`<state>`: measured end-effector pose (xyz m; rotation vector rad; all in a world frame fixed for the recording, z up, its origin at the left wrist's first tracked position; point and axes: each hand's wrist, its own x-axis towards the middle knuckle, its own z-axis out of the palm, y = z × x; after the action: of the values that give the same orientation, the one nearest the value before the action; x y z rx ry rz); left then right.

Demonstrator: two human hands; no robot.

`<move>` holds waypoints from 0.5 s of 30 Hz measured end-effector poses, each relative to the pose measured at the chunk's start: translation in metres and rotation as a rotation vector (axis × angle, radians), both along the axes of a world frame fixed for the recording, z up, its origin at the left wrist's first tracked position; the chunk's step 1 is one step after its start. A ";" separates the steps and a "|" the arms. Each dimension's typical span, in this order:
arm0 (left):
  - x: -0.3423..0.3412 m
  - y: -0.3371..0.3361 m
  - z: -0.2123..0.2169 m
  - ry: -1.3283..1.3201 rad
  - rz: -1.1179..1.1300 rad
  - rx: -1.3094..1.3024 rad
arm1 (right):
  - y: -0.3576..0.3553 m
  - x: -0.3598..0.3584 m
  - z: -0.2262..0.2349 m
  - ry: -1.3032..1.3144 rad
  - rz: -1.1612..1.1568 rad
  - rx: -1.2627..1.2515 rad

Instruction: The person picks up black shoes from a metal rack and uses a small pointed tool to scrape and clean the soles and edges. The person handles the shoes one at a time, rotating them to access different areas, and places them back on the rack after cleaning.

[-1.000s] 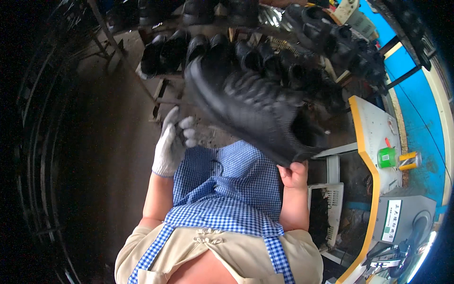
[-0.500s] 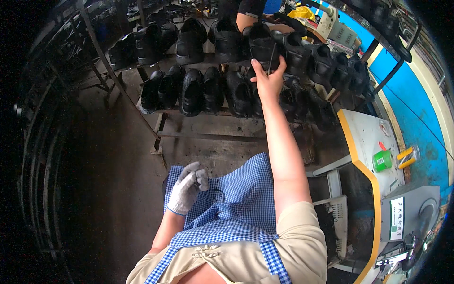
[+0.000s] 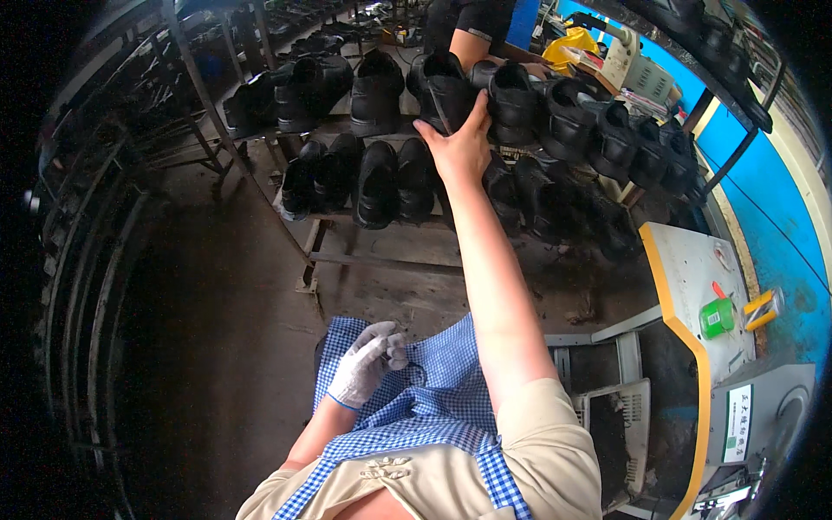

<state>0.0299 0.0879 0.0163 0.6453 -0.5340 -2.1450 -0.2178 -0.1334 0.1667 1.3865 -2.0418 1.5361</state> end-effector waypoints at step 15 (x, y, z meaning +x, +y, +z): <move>-0.003 -0.021 -0.002 0.103 -0.040 -0.075 | 0.178 -0.037 -0.077 -0.828 0.517 -0.409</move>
<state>0.0268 0.0671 0.0141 0.4844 -0.5725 -2.1711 -0.2543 0.0449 0.0897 1.2800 -1.5671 2.9389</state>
